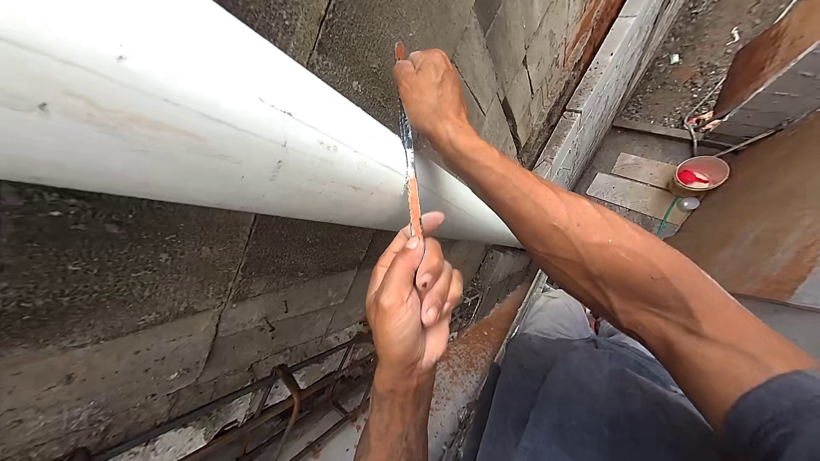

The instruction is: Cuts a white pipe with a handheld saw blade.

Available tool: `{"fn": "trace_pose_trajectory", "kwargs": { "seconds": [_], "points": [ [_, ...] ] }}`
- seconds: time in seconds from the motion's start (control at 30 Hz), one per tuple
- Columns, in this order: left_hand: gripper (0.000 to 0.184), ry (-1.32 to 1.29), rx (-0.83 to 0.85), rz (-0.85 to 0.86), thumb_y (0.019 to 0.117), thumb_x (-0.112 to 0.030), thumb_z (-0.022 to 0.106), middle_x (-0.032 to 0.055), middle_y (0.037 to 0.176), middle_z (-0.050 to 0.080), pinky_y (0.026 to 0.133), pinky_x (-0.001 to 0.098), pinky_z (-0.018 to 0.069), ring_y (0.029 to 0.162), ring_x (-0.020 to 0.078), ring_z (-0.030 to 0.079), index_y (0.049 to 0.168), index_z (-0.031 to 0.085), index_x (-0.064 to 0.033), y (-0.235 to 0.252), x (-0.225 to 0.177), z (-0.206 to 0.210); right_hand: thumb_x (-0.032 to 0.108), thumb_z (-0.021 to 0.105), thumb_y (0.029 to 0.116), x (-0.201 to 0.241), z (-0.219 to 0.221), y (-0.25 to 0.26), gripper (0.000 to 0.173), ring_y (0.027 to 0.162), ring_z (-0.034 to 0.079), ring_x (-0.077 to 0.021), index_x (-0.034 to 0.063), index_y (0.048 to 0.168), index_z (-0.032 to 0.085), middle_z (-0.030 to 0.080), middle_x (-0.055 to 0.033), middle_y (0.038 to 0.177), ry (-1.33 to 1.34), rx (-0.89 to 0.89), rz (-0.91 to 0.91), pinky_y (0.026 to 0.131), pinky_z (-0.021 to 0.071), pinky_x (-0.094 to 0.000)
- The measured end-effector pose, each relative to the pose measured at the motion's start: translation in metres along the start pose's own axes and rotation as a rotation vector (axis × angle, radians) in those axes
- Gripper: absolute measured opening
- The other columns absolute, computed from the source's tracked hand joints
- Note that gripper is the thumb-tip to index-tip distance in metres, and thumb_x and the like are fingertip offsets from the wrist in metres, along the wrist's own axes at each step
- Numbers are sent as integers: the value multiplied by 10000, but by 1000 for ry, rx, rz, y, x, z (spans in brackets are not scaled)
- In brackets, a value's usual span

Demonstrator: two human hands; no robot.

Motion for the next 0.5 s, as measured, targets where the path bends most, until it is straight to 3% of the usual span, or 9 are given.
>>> {"fn": "trace_pose_trajectory", "kwargs": {
  "seconds": [0.07,0.17,0.27,0.37,0.5],
  "points": [
    [336,87,-16,-13,1037,-151,343,-98,546,415,377,156,361,386,-1,378,1167,639,-60,-30,-1,-9,194,438,1034,2,-2,-27,341,723,575,-198,100,720,532,535,-41,720,-7,-27,-66,644,444,-436],
    [284,75,13,-31,1039,-167,473,-74,556,465,387,170,392,397,9,419,1176,670,-16,-53,-7,-24,188,450,1015,-4,-4,-62,349,611,502,-175,117,674,476,449,-11,624,24,-104,-134,578,378,-403],
    [324,202,30,-11,1043,-151,378,-91,559,455,396,156,387,403,-1,407,1153,662,-40,-22,-12,-15,196,453,1023,-2,-6,-38,348,646,539,-191,96,696,518,498,-30,653,15,-91,-116,607,415,-433],
    [356,197,11,11,1045,-119,299,-62,554,423,389,157,369,394,10,384,1161,620,-17,4,-8,-4,210,455,1033,-8,-2,-3,362,678,528,-168,126,681,479,487,-13,691,52,-51,-34,630,423,-416],
    [277,241,10,-19,1050,-208,453,-101,560,455,393,159,404,404,-9,411,1171,665,-79,-34,-9,-19,214,451,1040,-9,-5,-41,361,631,525,-175,101,704,516,480,-18,651,71,-98,-92,591,430,-414]
  ]
}}
Point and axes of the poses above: each hand's wrist, its own y-axis towards the middle knuckle, its own z-axis out of the palm, x = y × z, the point moved 7 cm from there along y, towards the middle knuckle
